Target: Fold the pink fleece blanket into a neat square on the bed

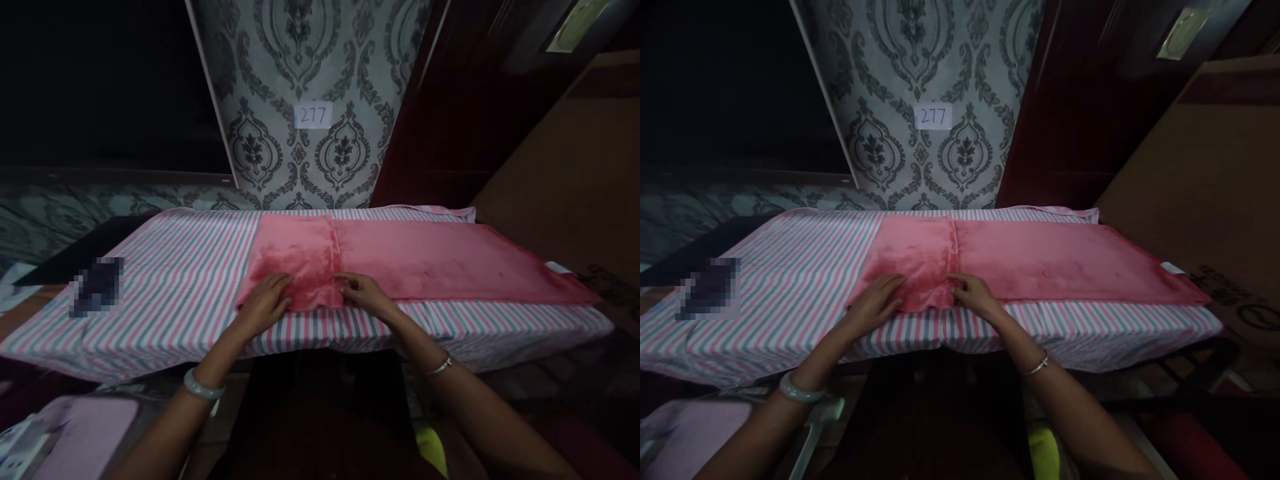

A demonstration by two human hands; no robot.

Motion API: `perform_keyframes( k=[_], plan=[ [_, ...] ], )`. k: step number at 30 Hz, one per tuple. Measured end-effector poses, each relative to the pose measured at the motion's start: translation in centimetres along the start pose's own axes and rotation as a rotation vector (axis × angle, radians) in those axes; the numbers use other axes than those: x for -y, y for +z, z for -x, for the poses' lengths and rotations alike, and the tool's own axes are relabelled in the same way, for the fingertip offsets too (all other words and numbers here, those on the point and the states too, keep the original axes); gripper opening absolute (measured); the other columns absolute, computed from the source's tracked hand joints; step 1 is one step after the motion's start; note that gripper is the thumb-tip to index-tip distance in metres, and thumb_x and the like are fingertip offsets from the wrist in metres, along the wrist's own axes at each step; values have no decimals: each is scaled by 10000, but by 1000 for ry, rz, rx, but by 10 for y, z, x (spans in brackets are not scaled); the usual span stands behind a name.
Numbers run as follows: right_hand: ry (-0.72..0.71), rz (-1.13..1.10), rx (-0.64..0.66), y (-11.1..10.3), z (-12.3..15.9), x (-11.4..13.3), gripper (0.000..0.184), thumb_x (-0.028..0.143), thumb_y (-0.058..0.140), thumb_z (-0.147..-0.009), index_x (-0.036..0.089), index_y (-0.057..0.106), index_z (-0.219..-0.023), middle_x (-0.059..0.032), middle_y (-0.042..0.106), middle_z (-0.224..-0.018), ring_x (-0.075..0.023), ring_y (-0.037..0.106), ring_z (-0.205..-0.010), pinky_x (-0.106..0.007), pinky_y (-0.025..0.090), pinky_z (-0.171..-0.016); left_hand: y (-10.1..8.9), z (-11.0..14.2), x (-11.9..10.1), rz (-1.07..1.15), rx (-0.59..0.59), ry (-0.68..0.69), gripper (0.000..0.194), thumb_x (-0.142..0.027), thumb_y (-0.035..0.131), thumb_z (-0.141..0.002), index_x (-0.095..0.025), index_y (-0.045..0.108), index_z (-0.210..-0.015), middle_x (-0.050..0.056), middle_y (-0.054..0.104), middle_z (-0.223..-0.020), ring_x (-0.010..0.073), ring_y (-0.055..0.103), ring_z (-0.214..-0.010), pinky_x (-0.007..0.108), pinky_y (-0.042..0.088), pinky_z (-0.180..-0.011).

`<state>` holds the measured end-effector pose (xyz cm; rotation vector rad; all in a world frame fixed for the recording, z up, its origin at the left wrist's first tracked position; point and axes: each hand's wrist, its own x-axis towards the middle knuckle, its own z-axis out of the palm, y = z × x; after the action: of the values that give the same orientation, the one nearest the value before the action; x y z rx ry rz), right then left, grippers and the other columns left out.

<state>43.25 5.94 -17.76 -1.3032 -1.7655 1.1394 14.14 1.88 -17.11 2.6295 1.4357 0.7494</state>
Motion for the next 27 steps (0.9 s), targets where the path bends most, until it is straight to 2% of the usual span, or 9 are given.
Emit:
perform_keyframes(
  k=[3,7,9,14,21,24,27],
  plan=[
    [-9,164,-74,2,1,5,469,377,630,-836,168,729,-1244,16,605,-647,-160,539,-596,-270,438,-590,-4,0,3,-10,33,18,402,-296,544,-972,-168,591,-1350,155,652,-1333,299,607,-1240,521,507,-1065],
    [-49,318,-111,6,5,11,454,257,721,-728,208,767,-1177,5,657,-716,-162,562,-669,-270,442,-662,-12,0,5,-32,88,26,398,-285,586,-947,-149,619,-1320,175,653,-1337,326,603,-1253,540,495,-1076],
    [-47,237,-103,4,4,13,425,242,682,-737,203,774,-1151,13,642,-707,-145,532,-639,-259,429,-632,-15,1,8,-12,109,37,401,-299,597,-945,-158,622,-1319,172,649,-1353,325,592,-1277,537,487,-1086],
    [-33,-113,-47,-11,-8,20,485,354,648,-783,138,737,-1207,44,557,-642,-105,430,-552,-229,370,-530,-25,-1,21,49,147,56,404,-349,577,-973,-194,609,-1345,138,647,-1366,286,583,-1289,493,475,-1098],
    [-131,-122,54,-25,-26,39,522,375,681,-694,138,744,-1154,62,513,-640,-103,432,-601,-234,366,-571,-37,4,34,-29,135,13,467,-403,670,-904,-194,628,-1319,147,627,-1374,323,567,-1285,496,468,-1076],
    [-168,-111,-19,-26,-31,41,426,386,667,-699,143,753,-1038,27,574,-690,-117,469,-618,-247,397,-586,-39,7,30,-42,123,18,461,-403,683,-886,-184,632,-1288,144,634,-1309,319,578,-1225,465,484,-1020],
    [-205,-67,-142,-24,-32,39,305,358,661,-702,171,742,-929,-10,636,-772,-132,515,-640,-255,434,-594,-42,7,27,-97,104,-38,307,-332,629,-899,-174,671,-1159,131,654,-1153,308,598,-1103,449,494,-946]
  ],
)
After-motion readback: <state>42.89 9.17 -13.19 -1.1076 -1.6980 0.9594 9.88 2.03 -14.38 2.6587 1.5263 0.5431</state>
